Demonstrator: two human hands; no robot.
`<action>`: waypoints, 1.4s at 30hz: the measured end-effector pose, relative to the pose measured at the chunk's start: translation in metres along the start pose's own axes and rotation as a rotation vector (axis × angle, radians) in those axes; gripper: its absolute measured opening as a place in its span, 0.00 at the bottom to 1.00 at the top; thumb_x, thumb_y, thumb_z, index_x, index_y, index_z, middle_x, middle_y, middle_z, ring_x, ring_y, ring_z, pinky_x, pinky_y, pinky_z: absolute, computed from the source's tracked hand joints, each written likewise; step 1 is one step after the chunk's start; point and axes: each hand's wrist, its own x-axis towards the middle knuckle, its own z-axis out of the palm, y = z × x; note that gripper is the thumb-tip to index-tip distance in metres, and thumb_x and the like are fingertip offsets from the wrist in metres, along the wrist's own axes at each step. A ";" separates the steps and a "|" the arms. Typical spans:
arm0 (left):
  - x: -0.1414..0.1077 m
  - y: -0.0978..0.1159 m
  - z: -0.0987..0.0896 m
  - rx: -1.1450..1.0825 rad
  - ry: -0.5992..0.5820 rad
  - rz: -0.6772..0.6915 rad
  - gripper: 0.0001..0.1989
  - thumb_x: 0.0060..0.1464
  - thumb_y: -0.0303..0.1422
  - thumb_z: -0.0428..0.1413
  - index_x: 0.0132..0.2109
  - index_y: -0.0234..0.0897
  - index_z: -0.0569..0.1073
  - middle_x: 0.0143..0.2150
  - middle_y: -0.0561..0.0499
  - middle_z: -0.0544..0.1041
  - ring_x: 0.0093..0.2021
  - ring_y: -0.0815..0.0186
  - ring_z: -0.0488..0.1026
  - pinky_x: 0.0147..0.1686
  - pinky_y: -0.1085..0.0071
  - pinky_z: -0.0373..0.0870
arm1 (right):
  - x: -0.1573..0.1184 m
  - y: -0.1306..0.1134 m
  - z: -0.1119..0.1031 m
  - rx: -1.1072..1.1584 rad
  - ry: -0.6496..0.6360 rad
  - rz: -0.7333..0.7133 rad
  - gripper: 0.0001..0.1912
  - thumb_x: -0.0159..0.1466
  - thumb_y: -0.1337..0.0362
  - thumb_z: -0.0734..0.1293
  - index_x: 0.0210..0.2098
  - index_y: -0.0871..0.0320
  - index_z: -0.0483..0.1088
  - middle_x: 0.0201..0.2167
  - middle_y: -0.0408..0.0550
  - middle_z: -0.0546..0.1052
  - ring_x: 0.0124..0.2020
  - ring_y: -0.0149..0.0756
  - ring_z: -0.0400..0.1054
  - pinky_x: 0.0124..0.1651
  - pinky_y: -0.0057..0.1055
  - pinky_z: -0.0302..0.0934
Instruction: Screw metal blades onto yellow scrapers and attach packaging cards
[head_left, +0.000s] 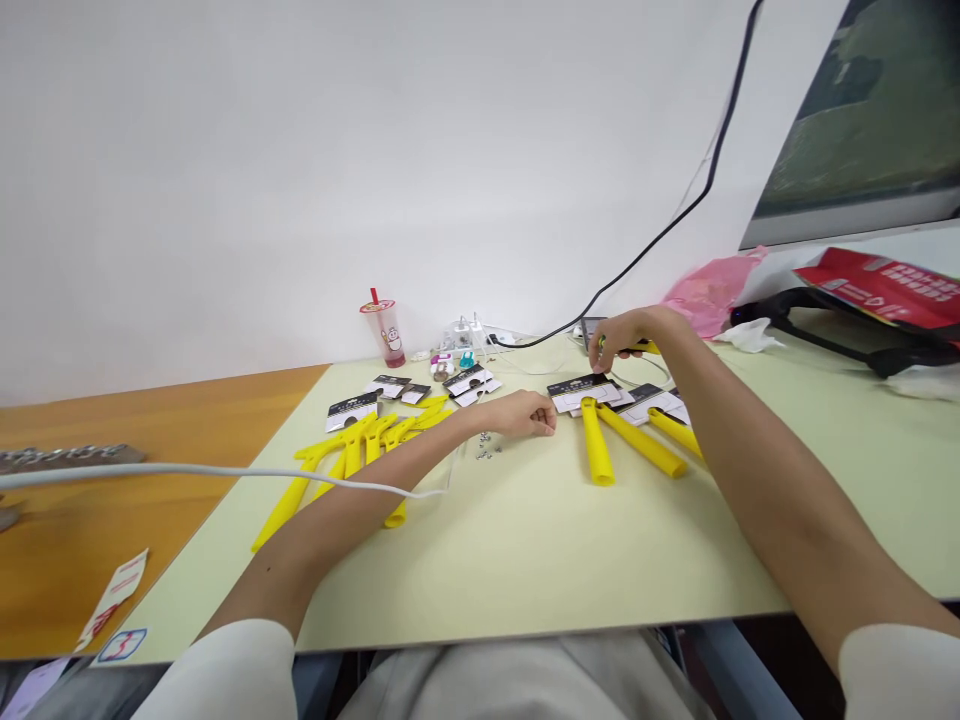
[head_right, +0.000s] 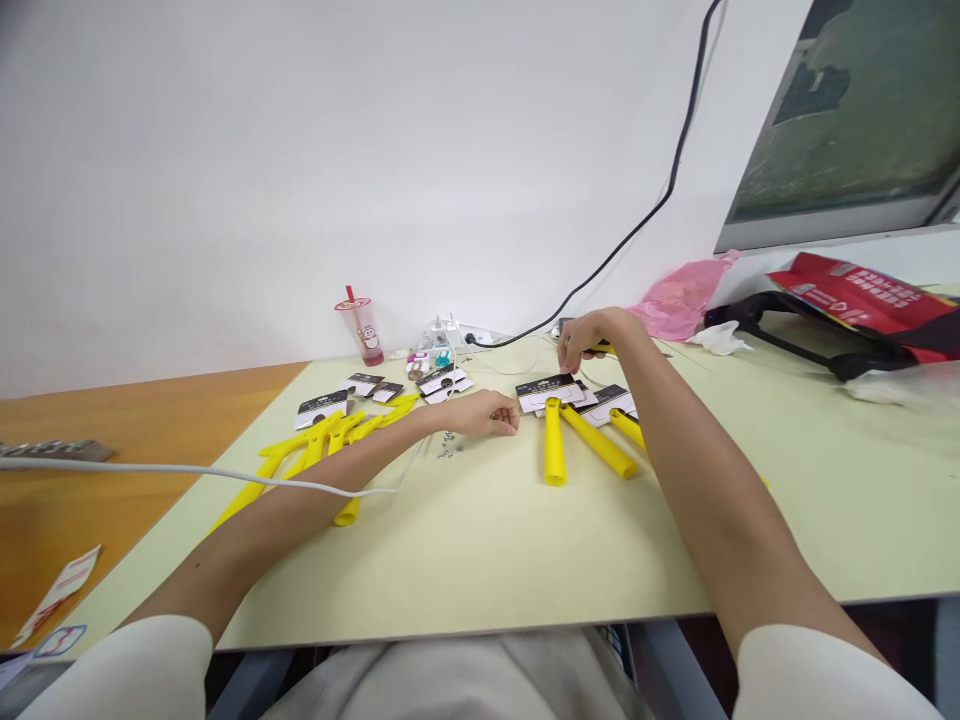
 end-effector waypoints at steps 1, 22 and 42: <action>-0.004 0.001 0.000 -0.003 -0.003 -0.002 0.03 0.65 0.31 0.62 0.43 0.36 0.79 0.43 0.44 0.84 0.43 0.60 0.80 0.43 0.66 0.72 | -0.001 -0.002 -0.002 -0.001 0.001 0.005 0.29 0.44 0.46 0.89 0.37 0.59 0.84 0.31 0.56 0.81 0.29 0.40 0.66 0.31 0.38 0.58; -0.249 -0.032 -0.107 0.078 -0.010 -1.163 0.44 0.29 0.62 0.76 0.50 0.40 0.78 0.45 0.37 0.86 0.43 0.45 0.85 0.39 0.58 0.82 | -0.017 -0.172 0.056 -0.142 0.203 -0.465 0.11 0.65 0.56 0.77 0.41 0.55 0.79 0.39 0.52 0.83 0.32 0.37 0.72 0.31 0.32 0.62; -0.251 -0.024 -0.093 0.028 0.112 -1.053 0.34 0.37 0.42 0.71 0.53 0.40 0.76 0.40 0.39 0.87 0.39 0.46 0.86 0.32 0.64 0.80 | 0.031 -0.157 0.086 -0.209 -0.215 -0.366 0.19 0.53 0.56 0.82 0.42 0.56 0.83 0.29 0.41 0.75 0.26 0.32 0.61 0.34 0.34 0.55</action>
